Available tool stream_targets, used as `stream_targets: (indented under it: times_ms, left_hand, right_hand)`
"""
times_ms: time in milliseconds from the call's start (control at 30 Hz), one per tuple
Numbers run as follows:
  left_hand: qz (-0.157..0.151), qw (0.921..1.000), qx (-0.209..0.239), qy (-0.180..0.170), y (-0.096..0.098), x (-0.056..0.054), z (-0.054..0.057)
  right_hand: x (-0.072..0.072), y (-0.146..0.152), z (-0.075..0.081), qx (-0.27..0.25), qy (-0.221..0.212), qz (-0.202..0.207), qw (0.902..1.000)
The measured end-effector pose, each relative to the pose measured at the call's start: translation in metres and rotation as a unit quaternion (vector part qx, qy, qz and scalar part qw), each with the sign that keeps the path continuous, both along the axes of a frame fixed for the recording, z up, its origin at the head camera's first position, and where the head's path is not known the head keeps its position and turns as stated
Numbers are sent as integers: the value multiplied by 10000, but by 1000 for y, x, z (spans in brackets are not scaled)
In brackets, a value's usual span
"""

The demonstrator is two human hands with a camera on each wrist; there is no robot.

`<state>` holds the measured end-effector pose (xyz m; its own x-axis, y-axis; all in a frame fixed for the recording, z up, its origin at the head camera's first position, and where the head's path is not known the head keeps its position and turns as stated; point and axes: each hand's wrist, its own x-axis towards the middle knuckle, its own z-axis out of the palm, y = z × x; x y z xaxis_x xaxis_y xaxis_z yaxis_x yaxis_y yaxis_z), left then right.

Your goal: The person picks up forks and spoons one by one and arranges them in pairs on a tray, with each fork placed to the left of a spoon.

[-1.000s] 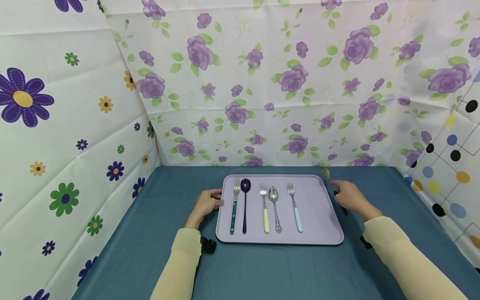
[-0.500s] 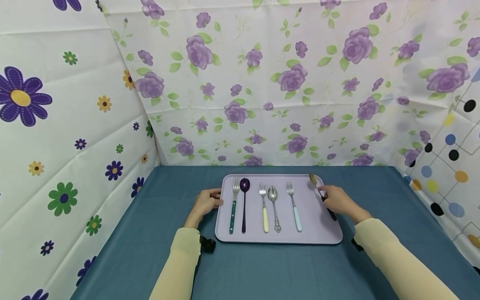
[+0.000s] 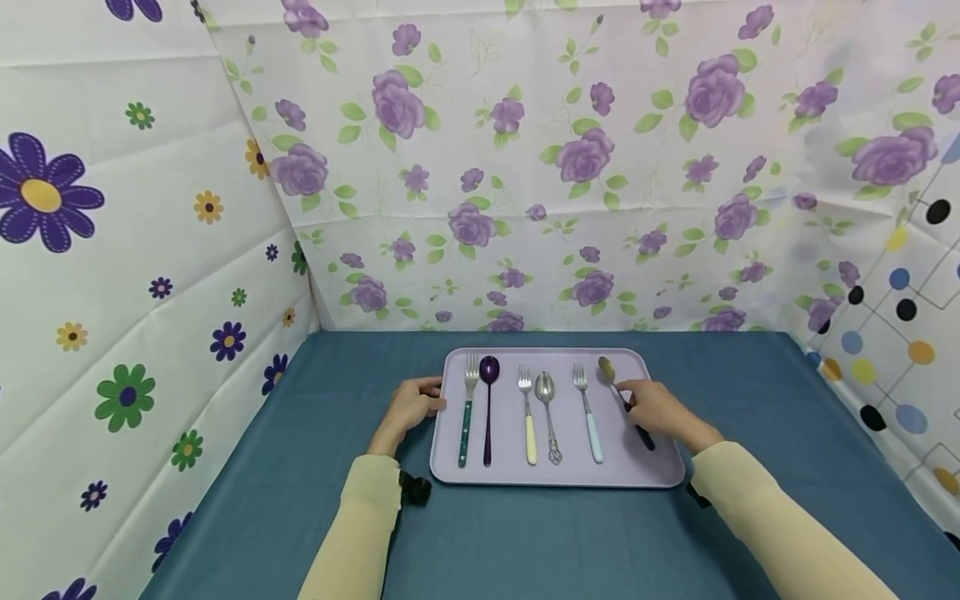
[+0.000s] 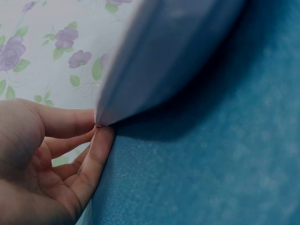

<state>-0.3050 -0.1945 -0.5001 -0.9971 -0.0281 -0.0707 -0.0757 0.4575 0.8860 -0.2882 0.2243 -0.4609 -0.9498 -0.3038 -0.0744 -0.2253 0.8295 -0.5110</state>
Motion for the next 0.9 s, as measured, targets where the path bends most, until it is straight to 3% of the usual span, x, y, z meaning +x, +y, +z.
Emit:
stream_targets:
  times_ms: [900]
  left_hand:
    - [-24, 10000, 56, -41, 0, -1, 1]
  right_hand:
    - [8, -24, -8, -96, -77, 124, 9998]
